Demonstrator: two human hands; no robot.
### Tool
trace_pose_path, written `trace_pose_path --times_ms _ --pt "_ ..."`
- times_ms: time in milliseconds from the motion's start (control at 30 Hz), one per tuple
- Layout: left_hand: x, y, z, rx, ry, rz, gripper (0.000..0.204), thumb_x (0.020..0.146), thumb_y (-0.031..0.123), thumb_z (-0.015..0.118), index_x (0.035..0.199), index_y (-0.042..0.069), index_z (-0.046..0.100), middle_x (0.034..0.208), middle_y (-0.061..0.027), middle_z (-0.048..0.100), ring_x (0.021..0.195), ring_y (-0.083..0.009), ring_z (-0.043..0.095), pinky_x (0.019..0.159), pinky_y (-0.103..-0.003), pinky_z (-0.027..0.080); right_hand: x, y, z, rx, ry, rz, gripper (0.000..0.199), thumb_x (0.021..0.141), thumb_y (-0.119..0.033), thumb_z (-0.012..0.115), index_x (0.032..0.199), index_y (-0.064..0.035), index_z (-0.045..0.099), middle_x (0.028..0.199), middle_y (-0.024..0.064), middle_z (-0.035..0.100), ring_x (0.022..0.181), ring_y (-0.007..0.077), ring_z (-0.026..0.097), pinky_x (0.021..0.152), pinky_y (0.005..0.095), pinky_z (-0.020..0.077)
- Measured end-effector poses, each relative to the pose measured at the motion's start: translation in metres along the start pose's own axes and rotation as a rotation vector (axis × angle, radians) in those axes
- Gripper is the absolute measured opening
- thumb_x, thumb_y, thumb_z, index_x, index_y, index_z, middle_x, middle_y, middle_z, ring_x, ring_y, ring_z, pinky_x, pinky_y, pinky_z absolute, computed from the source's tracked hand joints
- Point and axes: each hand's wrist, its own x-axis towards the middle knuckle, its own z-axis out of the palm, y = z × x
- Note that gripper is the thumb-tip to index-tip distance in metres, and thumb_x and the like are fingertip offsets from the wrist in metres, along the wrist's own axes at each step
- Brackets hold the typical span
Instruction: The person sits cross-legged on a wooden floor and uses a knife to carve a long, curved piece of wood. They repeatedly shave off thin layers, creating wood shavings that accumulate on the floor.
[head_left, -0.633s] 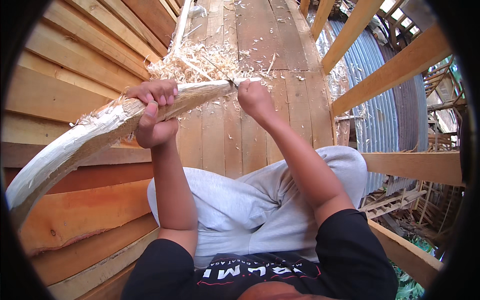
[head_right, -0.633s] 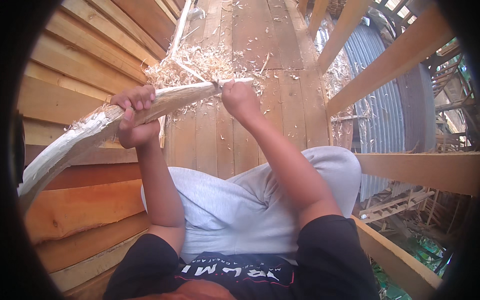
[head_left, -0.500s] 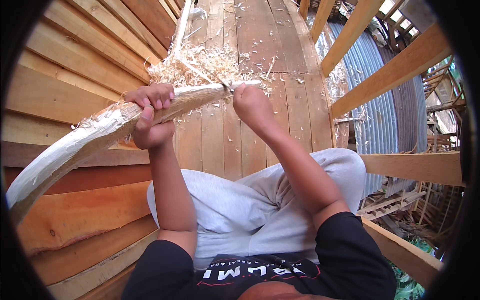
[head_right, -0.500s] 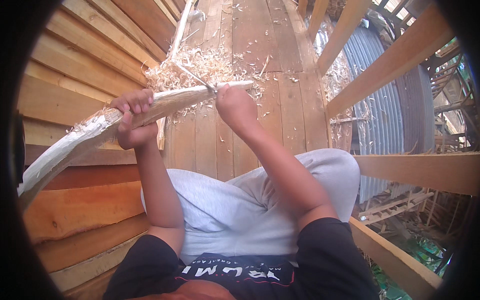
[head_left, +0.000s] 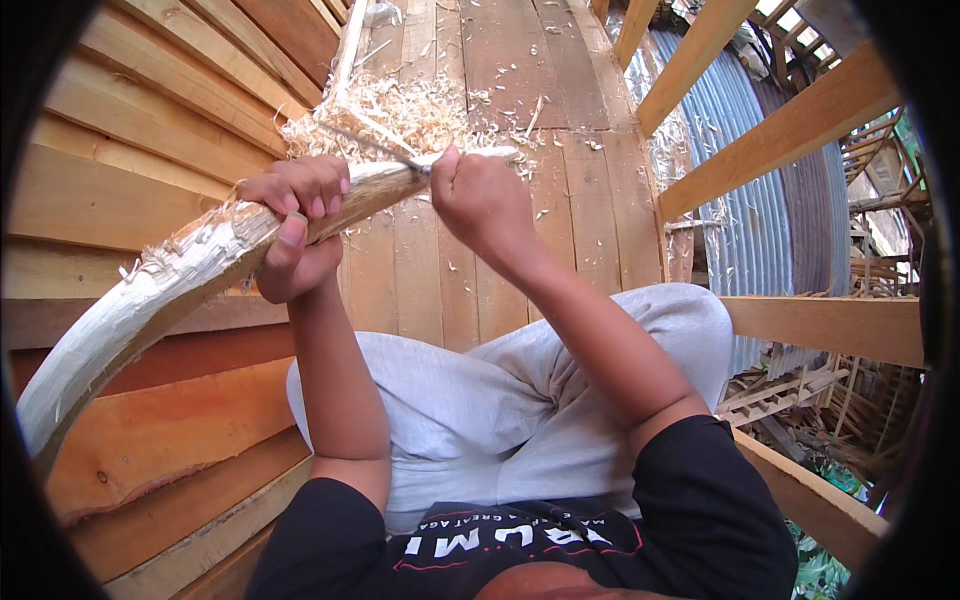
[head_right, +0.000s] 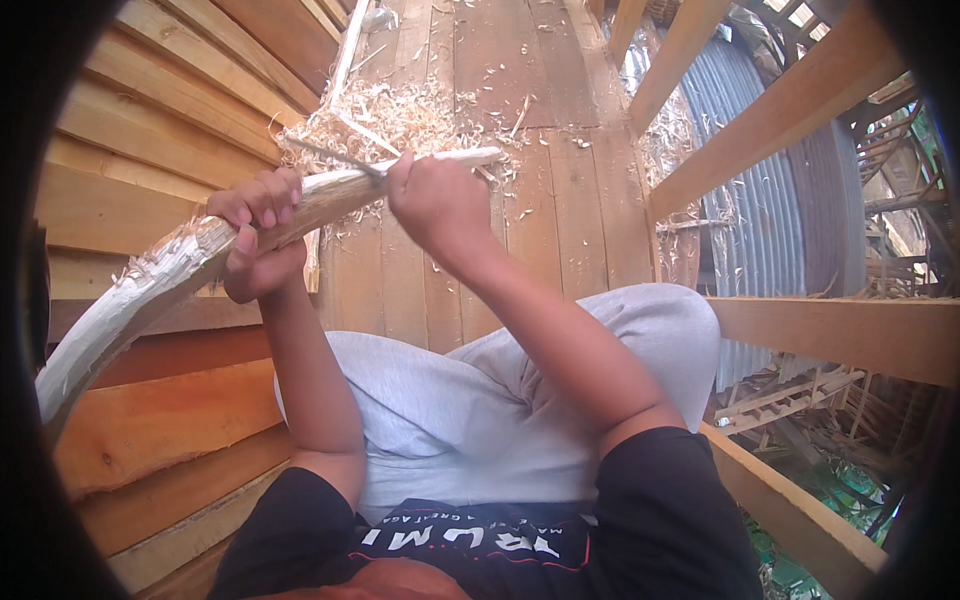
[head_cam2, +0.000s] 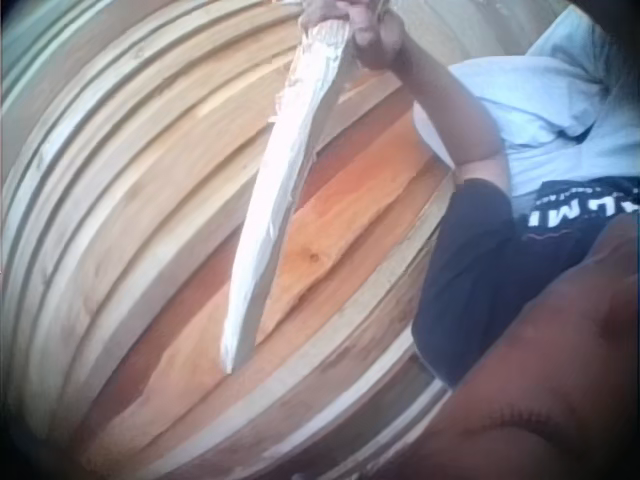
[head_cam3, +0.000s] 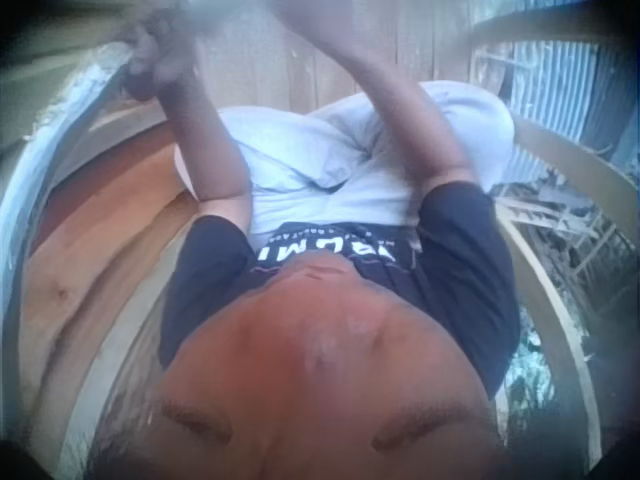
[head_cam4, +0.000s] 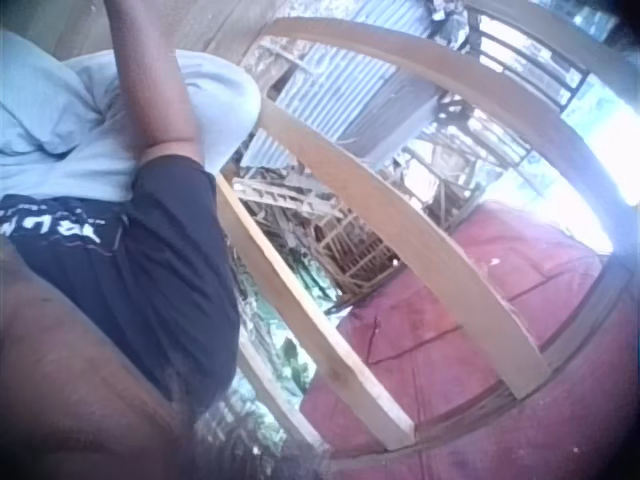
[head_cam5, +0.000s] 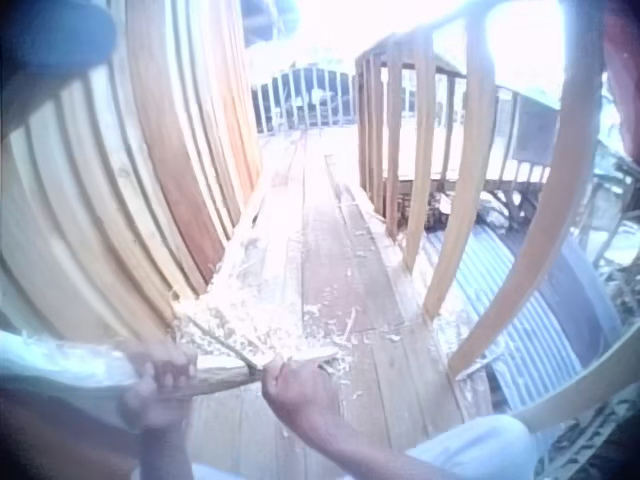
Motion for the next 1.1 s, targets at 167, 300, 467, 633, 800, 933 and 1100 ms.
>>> trace_pose_path --times_ms 167,300,467,633,800,933,1100 --pt "0.008 -0.012 -0.004 -0.078 -0.034 0.056 0.017 0.078 0.015 0.055 0.088 0.008 0.044 0.075 -0.0073 0.044 0.07 -0.0193 0.044 0.072 -0.04 0.04 0.047 0.074 0.036 0.07 0.11 0.103 0.057 0.097 -0.033 0.031 0.075 0.0048 0.067 0.077 0.029 0.065 0.078 0.0448 0.065 0.08 0.0528 0.05" --pt "-0.001 -0.004 -0.009 -0.065 0.017 0.043 0.017 0.078 0.015 0.056 0.088 0.008 0.044 0.074 -0.0067 0.045 0.069 -0.0192 0.043 0.072 -0.04 0.04 0.003 0.016 0.007 -0.011 -0.018 0.056 0.057 0.097 -0.033 0.031 0.076 0.0055 0.067 0.077 0.0291 0.065 0.079 0.0448 0.065 0.08 0.0528 0.05" --pt "0.002 -0.006 0.003 -0.043 -0.005 0.002 0.016 0.078 0.017 0.055 0.088 0.011 0.043 0.075 -0.0043 0.043 0.071 -0.018 0.042 0.074 -0.039 0.037 0.052 0.094 0.039 0.143 0.025 0.054 0.057 0.098 -0.033 0.03 0.079 0.0053 0.067 0.08 0.0305 0.065 0.08 0.0434 0.065 0.079 0.053 0.0497" --pt "0.003 -0.003 -0.01 -0.041 -0.015 0.0 0.017 0.078 0.019 0.055 0.087 0.012 0.043 0.075 -0.0037 0.042 0.071 -0.0177 0.042 0.075 -0.039 0.036 0.02 0.043 0.02 -0.044 0.066 0.065 0.057 0.098 -0.032 0.031 0.073 0.005 0.067 0.073 0.0275 0.064 0.07 0.044 0.064 0.073 0.0539 0.0507" --pt "0.005 -0.005 -0.001 -0.059 0.019 0.046 0.017 0.077 0.014 0.057 0.088 0.009 0.045 0.073 -0.0067 0.045 0.067 -0.019 0.044 0.072 -0.04 0.041 0.033 0.053 0.022 0.039 0.104 -0.006 0.057 0.097 -0.031 0.032 0.071 0.0055 0.066 0.072 0.0285 0.064 0.07 0.0447 0.064 0.072 0.0538 0.0507" --pt "0.005 -0.008 -0.013 -0.089 0.01 0.048 0.016 0.077 0.013 0.057 0.087 0.008 0.045 0.073 -0.0068 0.045 0.066 -0.0188 0.043 0.072 -0.04 0.041 0.042 0.061 0.035 -0.028 0.154 0.076 0.056 0.097 -0.031 0.033 0.069 0.0048 0.066 0.071 0.0284 0.063 0.07 0.0443 0.064 0.071 0.0536 0.0507" --pt "-0.001 -0.002 -0.011 -0.077 0.063 0.033 0.016 0.077 0.013 0.057 0.085 0.008 0.044 0.073 -0.0067 0.045 0.067 -0.0187 0.044 0.072 -0.04 0.041 -0.003 0.011 0.009 -0.101 0.052 0.005 0.056 0.097 -0.031 0.033 0.068 0.0041 0.065 0.071 0.0269 0.064 0.068 0.0437 0.063 0.068 0.0528 0.0505"
